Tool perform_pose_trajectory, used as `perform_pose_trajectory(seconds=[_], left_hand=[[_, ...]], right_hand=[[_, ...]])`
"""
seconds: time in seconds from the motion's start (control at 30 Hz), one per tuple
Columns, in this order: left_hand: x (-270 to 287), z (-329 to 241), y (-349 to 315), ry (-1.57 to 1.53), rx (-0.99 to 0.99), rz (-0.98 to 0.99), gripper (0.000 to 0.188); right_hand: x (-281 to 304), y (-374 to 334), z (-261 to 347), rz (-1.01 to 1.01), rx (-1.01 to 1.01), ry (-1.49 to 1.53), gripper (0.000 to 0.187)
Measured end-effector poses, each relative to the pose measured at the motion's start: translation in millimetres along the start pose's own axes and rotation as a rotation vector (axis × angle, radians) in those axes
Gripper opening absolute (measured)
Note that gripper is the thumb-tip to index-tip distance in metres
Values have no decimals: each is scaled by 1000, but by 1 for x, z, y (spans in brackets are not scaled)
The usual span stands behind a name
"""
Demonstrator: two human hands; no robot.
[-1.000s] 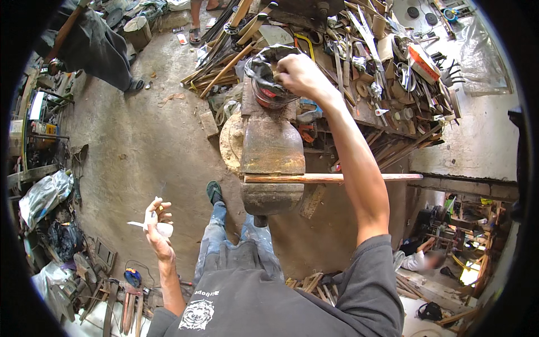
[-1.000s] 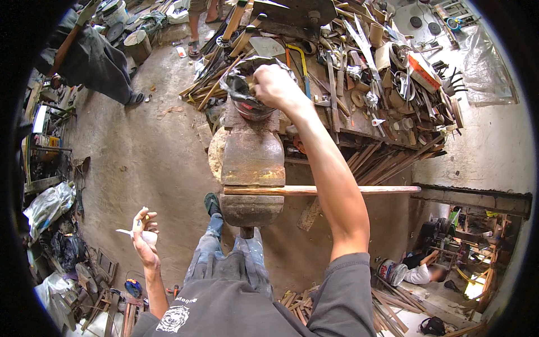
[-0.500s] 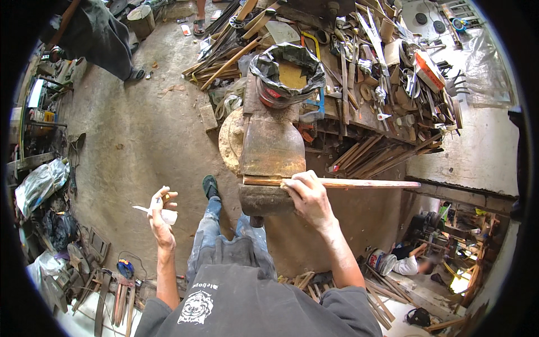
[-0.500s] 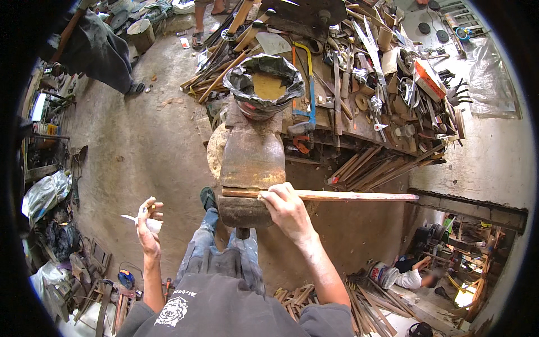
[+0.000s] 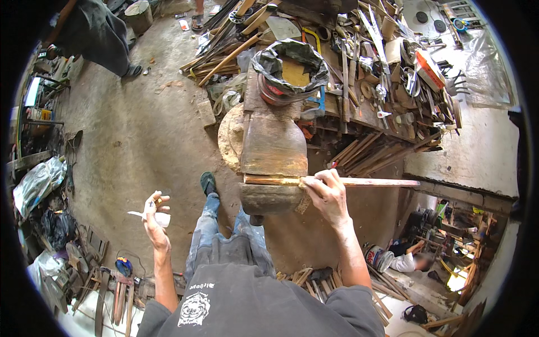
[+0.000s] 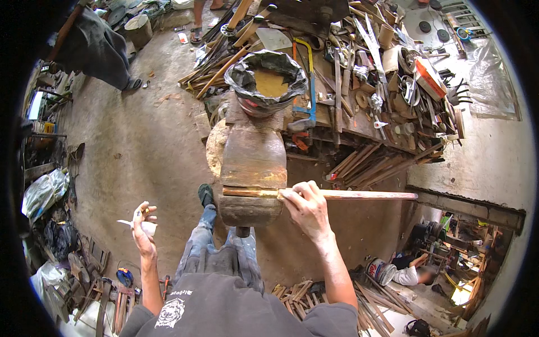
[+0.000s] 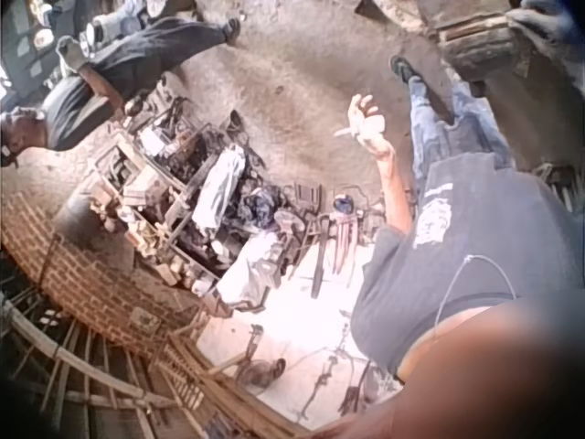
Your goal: The person applies glue from a white tube along the edge of a long wooden stick clamped in a vise. They repeatedly squeeze the tube, spread the glue with a finger, and reposition the stick to cover additional sections. The person also briefly wipes the stick with a cloth and inspects the glued edge.
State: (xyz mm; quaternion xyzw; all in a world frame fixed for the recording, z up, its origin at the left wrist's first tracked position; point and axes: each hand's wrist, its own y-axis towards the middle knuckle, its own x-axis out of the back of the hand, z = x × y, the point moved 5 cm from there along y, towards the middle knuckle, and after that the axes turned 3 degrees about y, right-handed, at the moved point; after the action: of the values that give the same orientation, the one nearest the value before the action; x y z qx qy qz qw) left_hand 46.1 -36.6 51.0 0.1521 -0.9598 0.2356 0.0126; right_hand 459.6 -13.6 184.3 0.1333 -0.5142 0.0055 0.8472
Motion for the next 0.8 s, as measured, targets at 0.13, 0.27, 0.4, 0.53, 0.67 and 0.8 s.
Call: perform_pose_trajectory(seconds=[0.13,0.27,0.4,0.53,0.67,0.8], left_hand=[[2,6,2,-20,18,-19,39],[1,4,0,-20,8,0,40],[4,2,1,-14,3,-7,40],[9,5,4,-1,-11,-24,41],[12,11,6,-24,-6,-32,41],[10,14,8,7,32,-45,40]], right_hand=[[-20,6,13,114,21,29,25],[-40,16,31,150,92,9,24],[-36,23,37,121,1,145,22],[-39,30,47,83,-35,197,18],[-19,55,39,-72,-132,272,10],[37,110,16,-203,-202,285,12]])
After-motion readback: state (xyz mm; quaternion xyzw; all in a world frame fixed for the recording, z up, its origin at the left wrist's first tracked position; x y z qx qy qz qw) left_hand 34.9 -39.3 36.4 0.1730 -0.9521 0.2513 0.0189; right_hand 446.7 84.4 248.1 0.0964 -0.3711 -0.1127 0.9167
